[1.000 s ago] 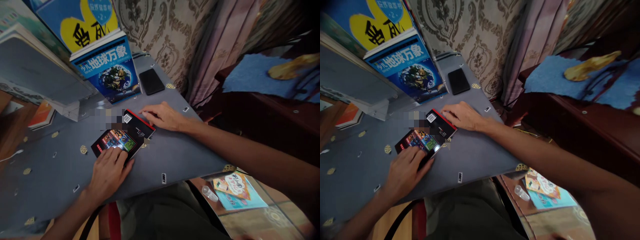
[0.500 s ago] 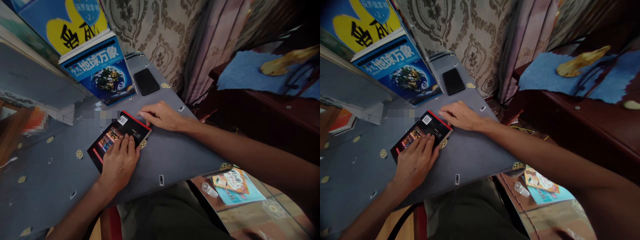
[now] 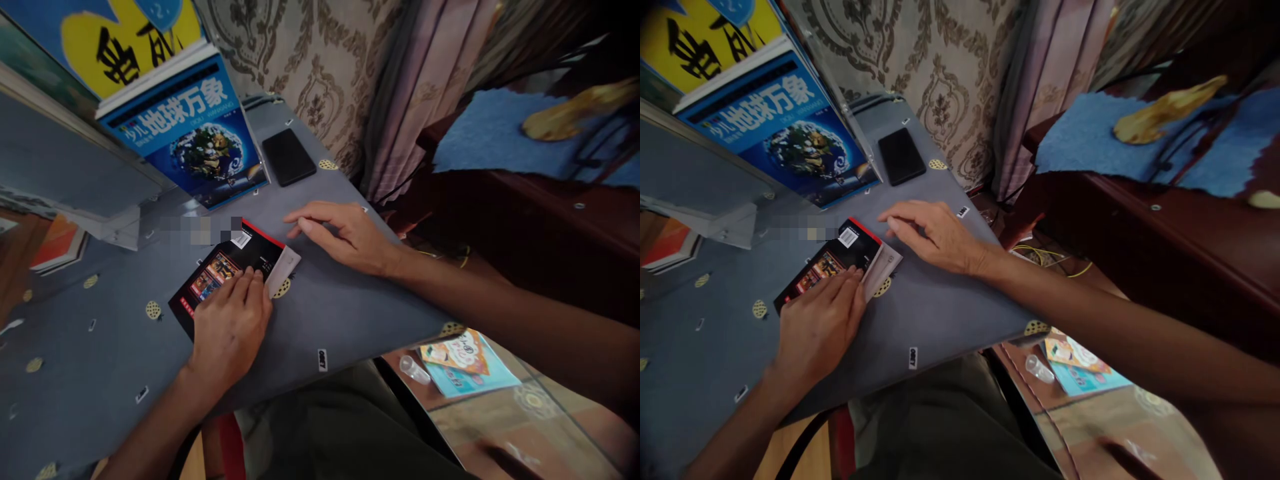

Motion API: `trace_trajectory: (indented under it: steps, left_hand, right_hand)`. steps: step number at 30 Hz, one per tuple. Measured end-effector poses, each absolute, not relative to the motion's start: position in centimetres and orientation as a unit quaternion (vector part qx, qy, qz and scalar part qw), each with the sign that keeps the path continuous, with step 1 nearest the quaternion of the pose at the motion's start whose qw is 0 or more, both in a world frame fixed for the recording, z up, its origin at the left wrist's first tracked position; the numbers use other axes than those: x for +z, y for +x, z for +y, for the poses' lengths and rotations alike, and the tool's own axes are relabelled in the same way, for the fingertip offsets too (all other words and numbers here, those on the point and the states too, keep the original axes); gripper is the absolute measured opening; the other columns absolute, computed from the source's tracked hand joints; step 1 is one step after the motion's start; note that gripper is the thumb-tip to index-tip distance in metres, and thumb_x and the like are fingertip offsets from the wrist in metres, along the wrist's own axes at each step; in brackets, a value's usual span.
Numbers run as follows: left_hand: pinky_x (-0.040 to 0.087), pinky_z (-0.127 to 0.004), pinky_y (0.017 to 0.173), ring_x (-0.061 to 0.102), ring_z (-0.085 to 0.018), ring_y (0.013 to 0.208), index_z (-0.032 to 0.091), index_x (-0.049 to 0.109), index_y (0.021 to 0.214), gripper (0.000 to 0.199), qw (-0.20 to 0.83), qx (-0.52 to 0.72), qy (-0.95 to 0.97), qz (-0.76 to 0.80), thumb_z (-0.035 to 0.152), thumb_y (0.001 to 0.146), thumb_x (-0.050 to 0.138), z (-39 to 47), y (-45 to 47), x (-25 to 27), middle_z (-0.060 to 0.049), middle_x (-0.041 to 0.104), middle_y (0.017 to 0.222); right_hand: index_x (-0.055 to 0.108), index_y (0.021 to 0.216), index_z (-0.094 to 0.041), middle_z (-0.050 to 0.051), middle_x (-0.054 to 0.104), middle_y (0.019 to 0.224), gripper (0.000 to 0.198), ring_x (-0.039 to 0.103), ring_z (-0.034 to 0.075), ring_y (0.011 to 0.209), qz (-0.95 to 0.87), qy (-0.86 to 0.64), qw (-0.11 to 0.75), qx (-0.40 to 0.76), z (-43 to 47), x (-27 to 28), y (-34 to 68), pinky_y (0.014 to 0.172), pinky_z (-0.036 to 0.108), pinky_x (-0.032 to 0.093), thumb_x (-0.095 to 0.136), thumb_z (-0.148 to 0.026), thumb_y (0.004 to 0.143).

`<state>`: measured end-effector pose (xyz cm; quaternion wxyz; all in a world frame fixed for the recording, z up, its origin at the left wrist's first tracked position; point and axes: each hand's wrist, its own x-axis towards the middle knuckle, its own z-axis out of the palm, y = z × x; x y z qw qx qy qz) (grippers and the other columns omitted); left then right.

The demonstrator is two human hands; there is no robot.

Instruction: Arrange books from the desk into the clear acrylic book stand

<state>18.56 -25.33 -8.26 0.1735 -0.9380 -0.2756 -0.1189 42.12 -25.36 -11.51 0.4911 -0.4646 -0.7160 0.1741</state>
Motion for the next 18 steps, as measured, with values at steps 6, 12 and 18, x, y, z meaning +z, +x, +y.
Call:
trace_trajectory:
  steps: [6, 12, 18]
  left_hand:
    - [0.063, -0.039, 0.07, 0.076, -0.028, 0.086, 0.005, 0.073, 0.103, 0.028, 0.175, -0.128, -0.937, -0.273, 0.016, 0.098, 0.047, -25.3, 18.7, -8.3, -0.015, 0.079, 0.101]
    - [0.061, -0.039, 0.069, 0.075, -0.031, 0.093, 0.001, 0.071, 0.109, 0.031, 0.213, -0.124, -0.93, -0.273, 0.023, 0.099, 0.051, -26.0, 18.9, -9.1, -0.019, 0.077, 0.106]
    - [0.061, -0.042, 0.082, 0.072, -0.028, 0.101, 0.009, 0.071, 0.114, 0.031, 0.12, -0.11, -0.941, -0.295, 0.026, 0.101, 0.048, -24.8, 17.1, -8.4, -0.014, 0.075, 0.114]
  right_hand:
    - [0.067, 0.116, -0.019, 0.003, 0.075, 0.092, 0.029, 0.068, 0.015, 0.085, -0.739, -0.423, 0.502, 0.15, -25.7, -11.4, 42.1, 0.08, 0.029, 0.05, 0.042, -0.025, 0.103]
    - [0.068, 0.1, -0.017, 0.002, 0.07, 0.076, 0.025, 0.062, 0.014, 0.068, -0.818, -0.395, 0.396, 0.135, -25.6, -11.9, 41.9, 0.067, 0.026, 0.043, 0.045, -0.025, 0.101]
    - [0.066, 0.088, -0.018, 0.0, 0.063, 0.063, 0.026, 0.052, 0.012, 0.055, -0.838, -0.408, 0.339, 0.13, -25.9, -11.9, 41.8, 0.059, 0.027, 0.035, 0.045, -0.026, 0.101]
